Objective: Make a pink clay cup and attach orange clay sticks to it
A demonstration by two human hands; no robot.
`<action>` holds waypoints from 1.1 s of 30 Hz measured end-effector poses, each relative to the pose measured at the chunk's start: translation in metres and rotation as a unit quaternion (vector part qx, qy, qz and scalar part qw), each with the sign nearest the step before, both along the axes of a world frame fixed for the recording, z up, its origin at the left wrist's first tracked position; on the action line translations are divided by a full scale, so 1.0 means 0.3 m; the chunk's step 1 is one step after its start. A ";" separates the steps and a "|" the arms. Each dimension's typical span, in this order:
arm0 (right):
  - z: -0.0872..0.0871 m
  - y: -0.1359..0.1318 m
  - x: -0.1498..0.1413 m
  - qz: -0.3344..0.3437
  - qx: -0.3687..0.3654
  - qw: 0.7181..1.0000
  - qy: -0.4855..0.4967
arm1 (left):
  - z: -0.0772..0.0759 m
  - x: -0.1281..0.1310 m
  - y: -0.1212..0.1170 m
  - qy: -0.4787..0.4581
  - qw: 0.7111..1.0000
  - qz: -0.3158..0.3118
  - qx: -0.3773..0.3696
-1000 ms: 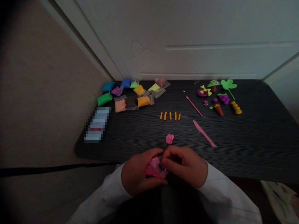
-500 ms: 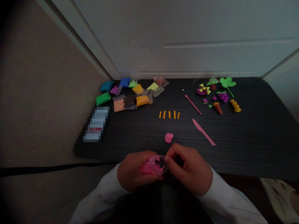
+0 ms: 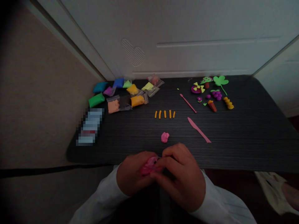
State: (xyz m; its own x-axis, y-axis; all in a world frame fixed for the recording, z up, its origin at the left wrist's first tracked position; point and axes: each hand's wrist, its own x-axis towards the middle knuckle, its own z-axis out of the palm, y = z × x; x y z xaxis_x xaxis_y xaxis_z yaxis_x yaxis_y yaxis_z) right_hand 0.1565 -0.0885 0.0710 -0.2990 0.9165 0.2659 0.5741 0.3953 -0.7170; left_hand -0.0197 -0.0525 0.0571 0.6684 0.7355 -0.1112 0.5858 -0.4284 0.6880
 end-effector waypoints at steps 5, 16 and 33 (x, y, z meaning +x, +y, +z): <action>-0.013 0.003 -0.024 0.000 -0.002 1.000 0.028 | -0.010 0.004 -0.003 0.012 0.999 0.001 0.040; -0.038 -0.009 -0.044 -0.076 -0.011 0.989 0.130 | -0.022 0.005 -0.005 -0.015 0.997 -0.021 0.066; -0.165 0.130 0.041 -0.063 0.033 0.994 -0.087 | -0.063 -0.104 0.234 0.092 0.937 0.258 0.218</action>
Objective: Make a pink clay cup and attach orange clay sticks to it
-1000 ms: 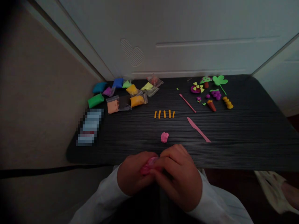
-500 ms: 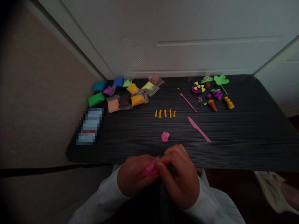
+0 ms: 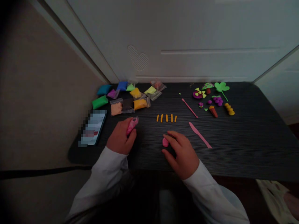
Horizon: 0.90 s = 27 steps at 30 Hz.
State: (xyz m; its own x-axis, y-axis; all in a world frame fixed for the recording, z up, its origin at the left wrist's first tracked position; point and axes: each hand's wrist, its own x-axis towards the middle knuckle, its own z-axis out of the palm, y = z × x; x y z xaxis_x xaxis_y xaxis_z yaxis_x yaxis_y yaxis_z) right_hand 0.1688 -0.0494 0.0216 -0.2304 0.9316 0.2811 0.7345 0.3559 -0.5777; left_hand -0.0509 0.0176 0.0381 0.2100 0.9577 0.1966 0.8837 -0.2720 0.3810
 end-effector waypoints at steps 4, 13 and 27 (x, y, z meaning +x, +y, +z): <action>-0.067 0.016 -0.012 0.025 0.003 0.999 -0.048 | -0.052 -0.030 0.076 0.132 0.988 0.077 0.010; -0.038 0.021 -0.001 -0.007 -0.057 0.997 0.056 | -0.072 -0.059 0.095 0.127 0.985 0.113 0.035; -0.069 0.007 -0.039 -0.039 0.025 0.962 0.270 | -0.040 0.202 -0.100 -0.576 0.711 -0.095 -0.390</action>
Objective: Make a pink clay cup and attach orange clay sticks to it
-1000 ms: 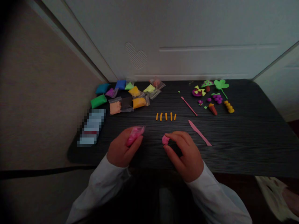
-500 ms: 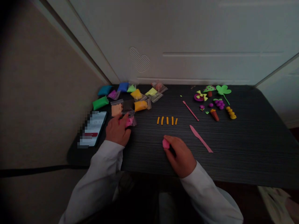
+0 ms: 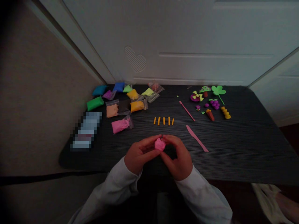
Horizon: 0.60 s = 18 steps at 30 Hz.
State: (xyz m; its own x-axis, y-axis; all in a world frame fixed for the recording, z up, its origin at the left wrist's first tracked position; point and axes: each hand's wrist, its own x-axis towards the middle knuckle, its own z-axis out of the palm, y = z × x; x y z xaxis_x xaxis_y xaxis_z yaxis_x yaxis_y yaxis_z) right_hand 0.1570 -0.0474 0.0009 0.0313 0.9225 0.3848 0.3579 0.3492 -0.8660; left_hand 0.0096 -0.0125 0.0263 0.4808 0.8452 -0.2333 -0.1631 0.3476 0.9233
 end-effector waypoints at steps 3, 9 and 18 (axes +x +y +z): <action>0.024 0.008 0.005 0.000 0.032 0.997 -0.068 | -0.008 0.011 0.010 -0.057 0.997 0.034 -0.049; 0.051 0.003 0.019 0.012 -0.003 0.998 -0.069 | -0.008 0.023 0.013 -0.070 0.992 0.084 -0.069; 0.046 0.007 0.029 0.047 -0.076 0.996 -0.027 | -0.007 0.032 0.005 -0.033 0.996 0.083 -0.017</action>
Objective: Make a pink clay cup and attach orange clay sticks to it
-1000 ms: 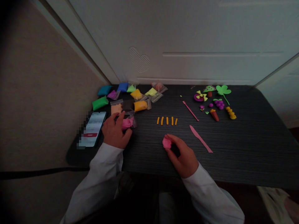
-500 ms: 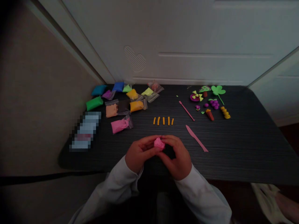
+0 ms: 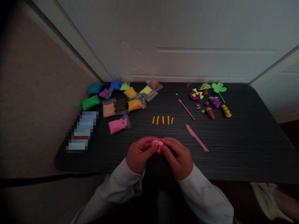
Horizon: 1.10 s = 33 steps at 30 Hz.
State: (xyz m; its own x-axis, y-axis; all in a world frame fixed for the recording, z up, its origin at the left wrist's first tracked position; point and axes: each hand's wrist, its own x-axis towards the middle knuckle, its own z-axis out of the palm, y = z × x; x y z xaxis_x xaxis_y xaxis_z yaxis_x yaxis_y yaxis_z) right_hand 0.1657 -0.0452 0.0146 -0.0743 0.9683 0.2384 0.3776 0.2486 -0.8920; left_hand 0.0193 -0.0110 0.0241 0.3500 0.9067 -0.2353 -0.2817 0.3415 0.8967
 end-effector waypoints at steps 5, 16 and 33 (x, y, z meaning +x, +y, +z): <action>0.002 0.006 -0.008 -0.031 -0.026 0.999 -0.001 | -0.006 0.002 -0.010 0.002 1.000 -0.006 -0.004; -0.009 0.005 -0.006 -0.083 -0.014 0.996 0.033 | -0.014 0.006 -0.003 -0.153 0.981 -0.015 -0.115; -0.031 0.010 -0.014 -0.131 -0.023 0.990 0.044 | -0.009 0.003 0.038 -0.278 0.937 0.025 -0.208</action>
